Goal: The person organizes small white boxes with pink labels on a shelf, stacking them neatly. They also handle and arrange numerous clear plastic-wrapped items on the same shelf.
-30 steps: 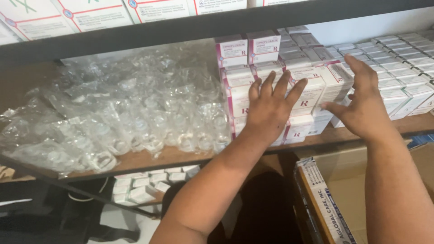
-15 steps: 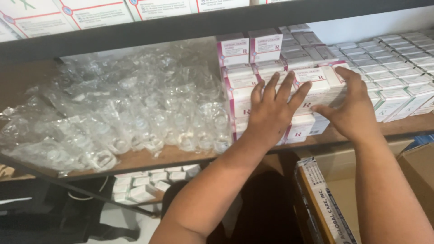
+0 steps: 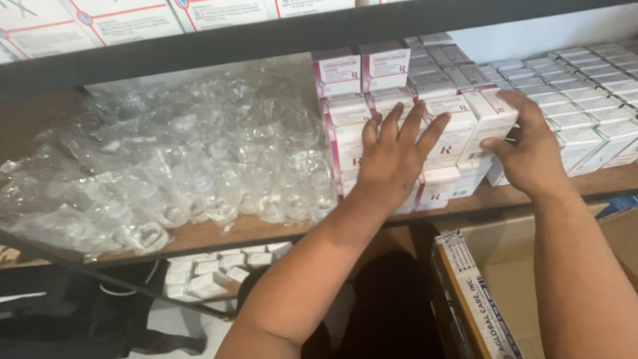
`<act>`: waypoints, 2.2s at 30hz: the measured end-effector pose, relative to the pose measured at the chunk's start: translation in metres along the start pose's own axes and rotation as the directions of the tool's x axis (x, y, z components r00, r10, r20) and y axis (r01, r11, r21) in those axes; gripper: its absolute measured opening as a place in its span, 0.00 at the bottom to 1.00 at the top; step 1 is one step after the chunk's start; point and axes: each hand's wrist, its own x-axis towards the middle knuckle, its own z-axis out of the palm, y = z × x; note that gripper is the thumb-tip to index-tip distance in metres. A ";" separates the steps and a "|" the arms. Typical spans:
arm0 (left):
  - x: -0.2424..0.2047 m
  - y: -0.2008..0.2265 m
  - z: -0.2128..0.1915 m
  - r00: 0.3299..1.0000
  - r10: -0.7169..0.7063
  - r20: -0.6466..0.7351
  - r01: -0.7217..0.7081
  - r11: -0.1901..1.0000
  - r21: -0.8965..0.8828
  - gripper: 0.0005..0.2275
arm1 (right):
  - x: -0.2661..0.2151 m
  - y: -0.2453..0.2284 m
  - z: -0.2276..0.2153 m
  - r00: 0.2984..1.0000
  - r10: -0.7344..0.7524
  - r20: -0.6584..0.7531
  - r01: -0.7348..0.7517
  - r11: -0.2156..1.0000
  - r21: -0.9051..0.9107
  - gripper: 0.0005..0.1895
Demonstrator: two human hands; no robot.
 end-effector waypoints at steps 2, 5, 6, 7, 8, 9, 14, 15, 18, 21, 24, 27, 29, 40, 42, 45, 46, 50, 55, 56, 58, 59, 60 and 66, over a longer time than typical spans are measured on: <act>0.000 0.000 0.001 1.000 0.003 0.008 -0.003 1.000 0.003 0.24 | -0.002 0.001 0.000 0.998 0.055 -0.004 -0.055 0.996 0.064 0.46; 0.000 0.000 0.002 1.000 0.003 0.012 -0.003 1.000 0.008 0.25 | -0.006 0.004 0.005 0.995 0.095 -0.009 -0.093 0.991 0.098 0.52; 0.000 -0.001 0.002 1.000 0.001 0.011 -0.001 1.000 0.006 0.25 | -0.008 0.005 0.008 0.996 0.084 -0.014 -0.083 0.994 0.067 0.52; -0.001 -0.001 0.003 1.000 0.000 0.011 0.000 1.000 0.008 0.25 | -0.008 0.024 0.016 0.997 0.082 -0.012 -0.081 0.994 0.068 0.52; -0.001 -0.002 0.004 1.000 0.001 0.014 -0.001 1.000 0.016 0.25 | -0.009 0.043 0.024 0.996 0.083 -0.015 -0.082 0.993 0.082 0.44; -0.002 -0.001 0.005 1.000 0.002 0.017 -0.003 1.000 0.020 0.25 | -0.010 0.062 0.031 0.996 0.086 -0.020 -0.084 0.992 0.092 0.37; -0.001 -0.002 0.008 1.000 0.005 0.020 -0.006 1.000 0.014 0.25 | -0.016 0.052 0.031 0.996 0.054 -0.068 -0.054 0.999 0.001 0.36; -0.001 -0.003 0.007 1.000 0.008 0.011 -0.008 1.000 0.006 0.25 | -0.015 0.046 0.030 0.998 0.021 -0.062 -0.018 0.999 0.038 0.40; -0.003 0.003 -0.018 0.997 0.074 -0.026 -0.073 0.997 0.036 0.24 | -0.027 -0.019 0.022 0.979 -0.118 -0.165 0.101 0.989 -0.107 0.49; -0.039 0.003 -0.022 0.981 0.181 -0.071 -0.193 0.955 -0.227 0.15 | -0.048 -0.052 0.027 0.875 -0.366 -0.317 0.252 0.903 -0.347 0.33; -0.062 -0.005 -0.023 0.984 0.051 0.168 0.009 0.942 -0.336 0.06 | -0.060 -0.013 0.033 0.960 -0.242 -0.139 0.209 0.953 -0.218 0.14; -0.080 -0.019 -0.018 0.976 -0.077 0.204 0.140 0.939 -0.314 0.05 | -0.052 -0.040 0.047 0.948 -0.308 0.083 0.318 0.895 -0.314 0.06; -0.077 -0.021 -0.020 0.964 -0.145 0.225 0.211 0.928 -0.307 0.05 | -0.046 -0.048 0.058 0.945 -0.311 0.098 0.326 0.890 -0.320 0.06; -0.046 -0.037 -0.027 0.899 -0.380 0.219 0.437 0.811 -0.389 0.08 | -0.036 -0.059 0.067 0.965 -0.232 0.121 0.259 0.913 -0.317 0.04; -0.043 -0.036 -0.036 0.866 -0.381 0.324 0.487 0.793 -0.367 0.10 | -0.040 -0.067 0.065 0.979 -0.102 0.178 0.161 0.919 -0.360 0.04; -0.039 -0.035 -0.046 0.825 -0.386 0.414 0.529 0.785 -0.323 0.12 | -0.043 -0.070 0.070 0.943 -0.070 0.327 0.172 0.940 -0.295 0.08; -0.038 -0.038 -0.048 0.825 -0.386 0.414 0.529 0.786 -0.321 0.12 | -0.041 -0.071 0.076 0.943 -0.071 0.327 0.172 0.940 -0.293 0.08; -0.039 -0.050 -0.046 0.855 -0.390 0.342 0.496 0.807 -0.319 0.11 | -0.034 -0.083 0.097 0.909 -0.241 0.339 0.333 0.911 -0.245 0.08; -0.041 -0.054 -0.039 0.887 -0.396 0.236 0.454 0.839 -0.298 0.11 | -0.027 -0.087 0.105 0.926 -0.206 0.316 0.323 0.867 -0.379 0.06; -0.042 -0.052 -0.040 0.882 -0.400 0.249 0.463 0.836 -0.294 0.11 | -0.030 -0.086 0.103 0.918 -0.256 0.303 0.359 0.861 -0.361 0.06; -0.041 -0.047 -0.046 0.879 -0.397 0.264 0.465 0.836 -0.291 0.11 | -0.035 -0.084 0.095 0.910 -0.303 0.283 0.391 0.854 -0.344 0.06; -0.039 -0.044 -0.051 0.864 -0.390 0.319 0.484 0.819 -0.309 0.10 | -0.037 -0.084 0.089 0.931 -0.266 0.251 0.332 0.903 -0.274 0.08; -0.037 -0.042 -0.056 0.846 -0.381 0.373 0.504 0.801 -0.324 0.10 | -0.039 -0.083 0.082 0.948 -0.226 0.223 0.271 0.942 -0.199 0.10; -0.037 -0.025 -0.048 0.778 -0.352 0.520 0.554 0.774 -0.306 0.12 | -0.032 -0.063 0.054 0.982 0.139 0.130 -0.064 0.884 -0.462 0.07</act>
